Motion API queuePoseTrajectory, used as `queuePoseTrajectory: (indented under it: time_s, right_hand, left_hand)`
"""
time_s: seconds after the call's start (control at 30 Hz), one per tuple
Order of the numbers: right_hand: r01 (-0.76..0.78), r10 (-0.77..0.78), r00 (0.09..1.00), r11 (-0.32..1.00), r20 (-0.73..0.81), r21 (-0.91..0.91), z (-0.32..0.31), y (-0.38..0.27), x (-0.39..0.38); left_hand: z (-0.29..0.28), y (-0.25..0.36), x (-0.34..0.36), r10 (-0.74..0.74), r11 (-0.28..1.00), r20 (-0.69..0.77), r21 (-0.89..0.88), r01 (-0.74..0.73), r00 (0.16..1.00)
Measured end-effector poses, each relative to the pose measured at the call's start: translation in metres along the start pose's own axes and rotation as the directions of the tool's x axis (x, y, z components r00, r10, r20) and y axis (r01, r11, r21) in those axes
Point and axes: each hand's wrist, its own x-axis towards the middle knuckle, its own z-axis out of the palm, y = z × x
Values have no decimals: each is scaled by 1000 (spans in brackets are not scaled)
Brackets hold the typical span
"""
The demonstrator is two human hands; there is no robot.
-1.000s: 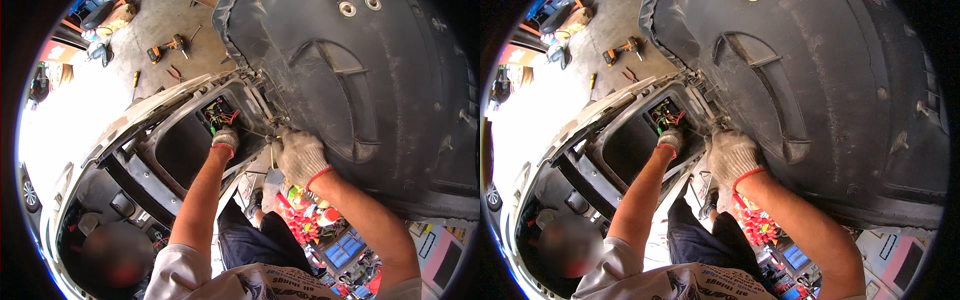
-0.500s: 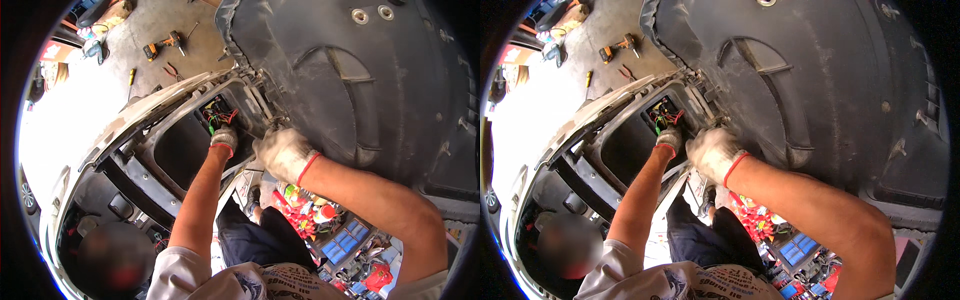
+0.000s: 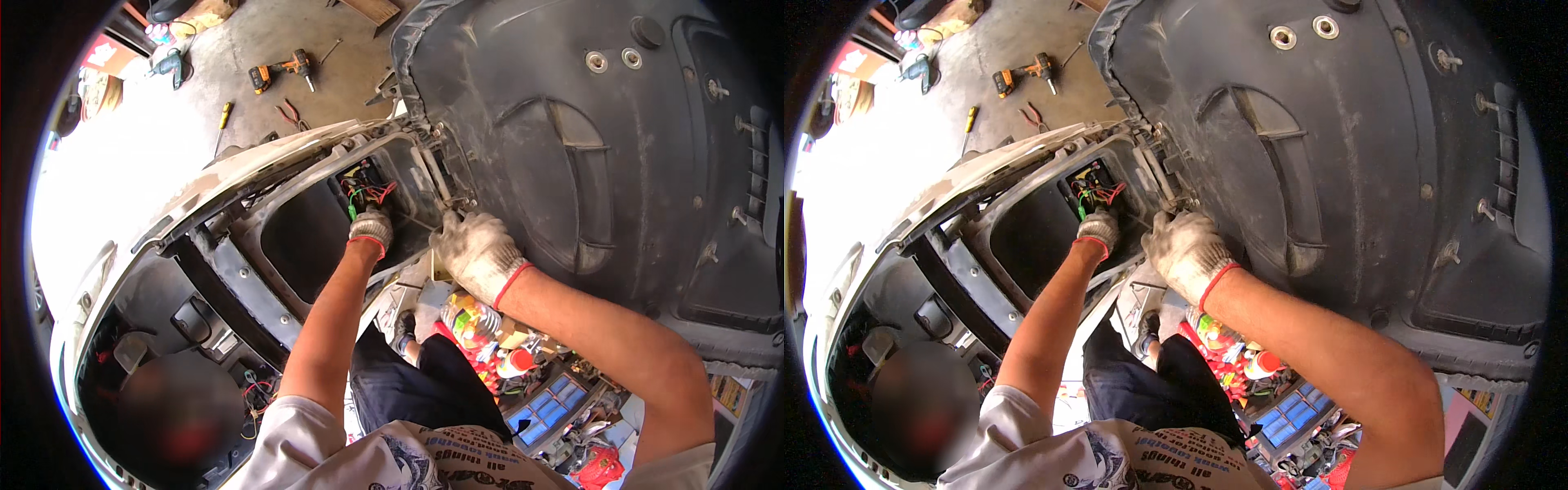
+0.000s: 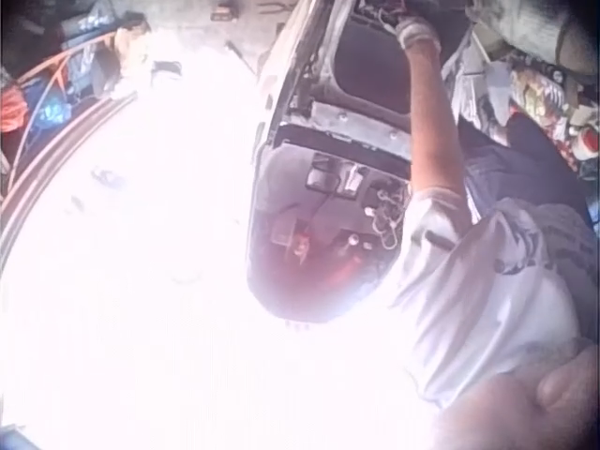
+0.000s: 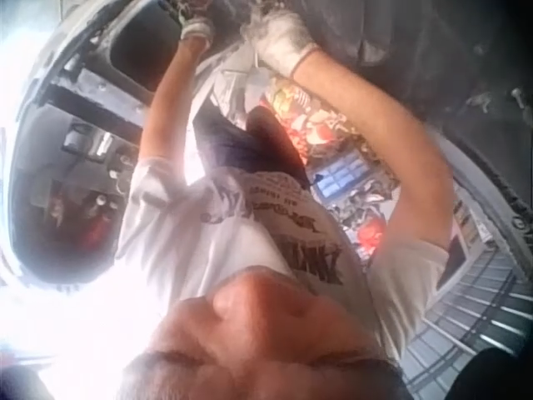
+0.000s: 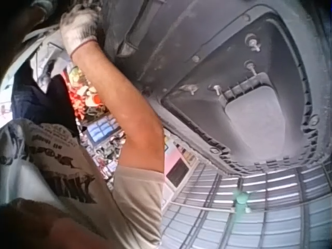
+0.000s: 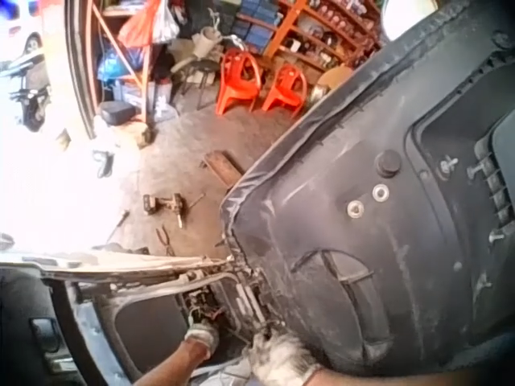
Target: Inspecting and repairing the internal electrical wiring and battery area of a scooter.
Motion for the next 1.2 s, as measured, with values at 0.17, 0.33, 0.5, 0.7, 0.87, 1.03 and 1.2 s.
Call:
queuePoseTrajectory:
  time_s: [0.17,0.33,0.5,0.7,0.87,1.03,1.2]
  right_hand:
    - [157,-160,986,986,-50,-51,7,22,2]
    - [152,-151,981,988,121,-3,4,22,0]
    - [151,-152,988,988,14,21,2,15,4]
    - [92,-91,996,994,-14,53,18,28,1]
    - [136,-134,990,991,-45,23,9,18,3]
    - [97,-103,994,987,43,128,15,25,5]
    - [117,-117,992,993,-56,-3,12,21,3]
  left_hand:
    - [-32,24,-29,-45,996,-21,-75,43,999]
    - [-35,22,-34,-59,975,26,-212,63,998]
    - [4,0,1,-118,988,3,-97,117,993]
    - [-23,32,7,-142,983,-39,-124,137,989]
    - [-24,21,-1,-243,970,144,52,238,959]
    - [-41,32,-46,-151,969,-86,-211,130,985]
    - [-50,27,-87,-394,749,-53,-597,287,918]
